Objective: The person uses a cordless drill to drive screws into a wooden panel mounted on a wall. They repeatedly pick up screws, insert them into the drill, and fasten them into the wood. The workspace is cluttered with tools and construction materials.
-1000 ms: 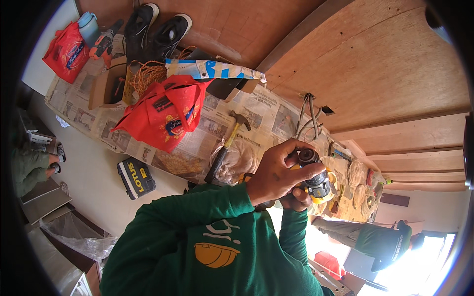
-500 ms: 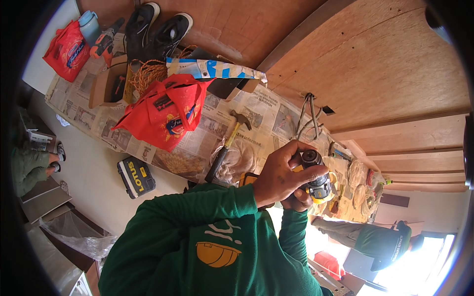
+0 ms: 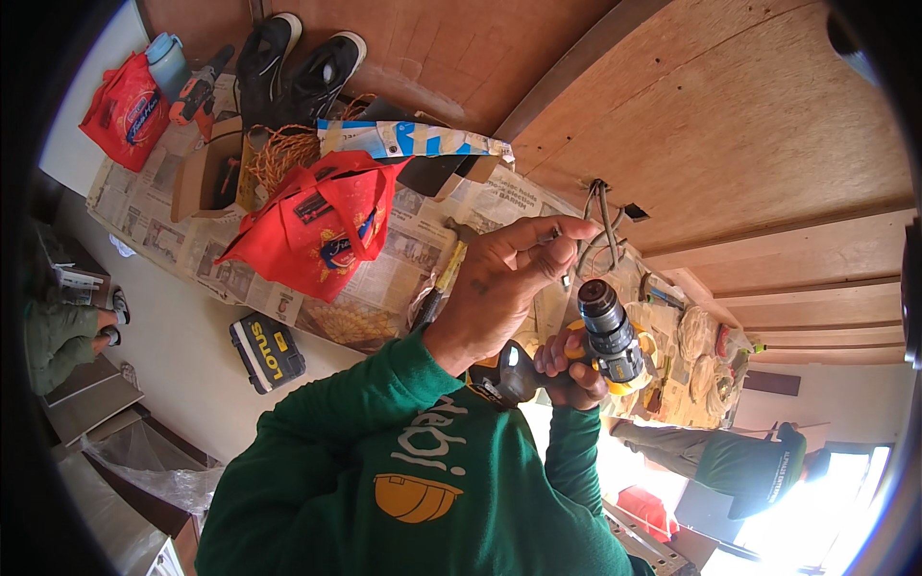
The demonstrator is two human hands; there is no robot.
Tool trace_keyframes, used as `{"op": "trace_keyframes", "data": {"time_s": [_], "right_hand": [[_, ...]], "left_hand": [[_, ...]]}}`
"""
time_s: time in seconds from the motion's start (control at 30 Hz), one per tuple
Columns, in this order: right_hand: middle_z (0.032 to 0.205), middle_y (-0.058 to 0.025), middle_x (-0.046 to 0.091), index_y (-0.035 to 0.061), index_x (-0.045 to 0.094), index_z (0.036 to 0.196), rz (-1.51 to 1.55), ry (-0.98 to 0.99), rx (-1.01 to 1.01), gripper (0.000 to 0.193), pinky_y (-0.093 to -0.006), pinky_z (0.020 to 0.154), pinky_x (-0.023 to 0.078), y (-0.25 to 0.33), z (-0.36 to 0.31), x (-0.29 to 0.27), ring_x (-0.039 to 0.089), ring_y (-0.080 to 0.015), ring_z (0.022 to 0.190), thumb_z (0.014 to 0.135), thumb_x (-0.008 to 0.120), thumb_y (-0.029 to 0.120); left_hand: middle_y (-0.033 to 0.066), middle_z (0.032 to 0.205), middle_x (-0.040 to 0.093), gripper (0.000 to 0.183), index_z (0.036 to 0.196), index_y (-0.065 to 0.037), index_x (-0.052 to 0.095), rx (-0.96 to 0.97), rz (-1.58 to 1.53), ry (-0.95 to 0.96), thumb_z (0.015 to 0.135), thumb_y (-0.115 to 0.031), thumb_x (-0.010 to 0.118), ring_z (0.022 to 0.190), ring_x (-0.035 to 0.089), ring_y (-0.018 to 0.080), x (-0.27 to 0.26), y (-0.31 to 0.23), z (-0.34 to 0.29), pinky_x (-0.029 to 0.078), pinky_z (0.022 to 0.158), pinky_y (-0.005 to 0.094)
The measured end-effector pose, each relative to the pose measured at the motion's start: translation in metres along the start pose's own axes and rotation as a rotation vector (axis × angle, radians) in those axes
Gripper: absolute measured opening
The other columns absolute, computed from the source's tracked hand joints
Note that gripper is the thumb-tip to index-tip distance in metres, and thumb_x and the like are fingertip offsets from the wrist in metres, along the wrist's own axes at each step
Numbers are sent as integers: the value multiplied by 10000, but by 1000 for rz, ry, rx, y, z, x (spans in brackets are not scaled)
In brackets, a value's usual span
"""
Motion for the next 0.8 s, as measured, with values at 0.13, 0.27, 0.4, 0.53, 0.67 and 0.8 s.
{"op": "trace_keyframes", "data": {"time_s": [0.13, 0.27, 0.4, 0.53, 0.67, 0.8], "right_hand": [[809, -45, 545, 65, 544, 1023, 7, 25, 11, 373, -340, 717, 437, 1, 1, 3, 544, -176, 731, 716, 731, 169], [824, -43, 547, 65, 543, 1043, 20, 53, 35, 378, -339, 723, 436, -1, 1, 5, 546, -174, 745, 728, 728, 162], [826, -43, 552, 62, 537, 1055, 16, 67, 34, 381, -337, 739, 438, -2, 1, 5, 548, -170, 747, 737, 724, 156], [827, -44, 557, 58, 534, 1059, 17, 75, 42, 380, -333, 746, 443, -4, 3, 5, 555, -171, 750, 742, 719, 159], [820, -43, 561, 57, 532, 1058, 23, 69, 60, 381, -333, 744, 449, -5, 4, 11, 562, -173, 751, 739, 714, 159], [813, -44, 562, 60, 527, 1057, -5, 55, 50, 389, -331, 747, 449, -5, 4, 6, 565, -174, 753, 731, 714, 159]], "left_hand": [[27, 1062, 649, 327, 1186, -52, 649, -3, -28, -48, 951, -280, 656, 949, 587, 99, -2, 14, -1, 477, 900, 294], [16, 974, 635, 312, 1161, -52, 648, 29, -136, -110, 952, -283, 656, 923, 587, 95, -4, 22, -1, 482, 882, 287], [12, 949, 630, 309, 1157, -53, 638, 36, -144, -121, 952, -283, 657, 912, 585, 88, -5, 25, 1, 483, 869, 279], [12, 957, 630, 315, 1160, -39, 628, 10, -71, -86, 957, -279, 653, 908, 583, 83, 0, 30, -2, 478, 860, 265], [6, 966, 629, 316, 1176, -30, 616, 4, -49, -103, 961, -259, 651, 907, 580, 75, 1, 42, -4, 470, 847, 241], [23, 1065, 610, 427, 1272, -46, 556, 14, -62, -79, 983, -357, 602, 1000, 562, 91, -4, 46, -5, 460, 878, 273]]}}
Point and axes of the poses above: each hand's wrist, its own z-axis towards the middle knuckle, its own x-axis out of the palm, y = z × x, the point moved 7 cm from there along z, towards the middle knuckle
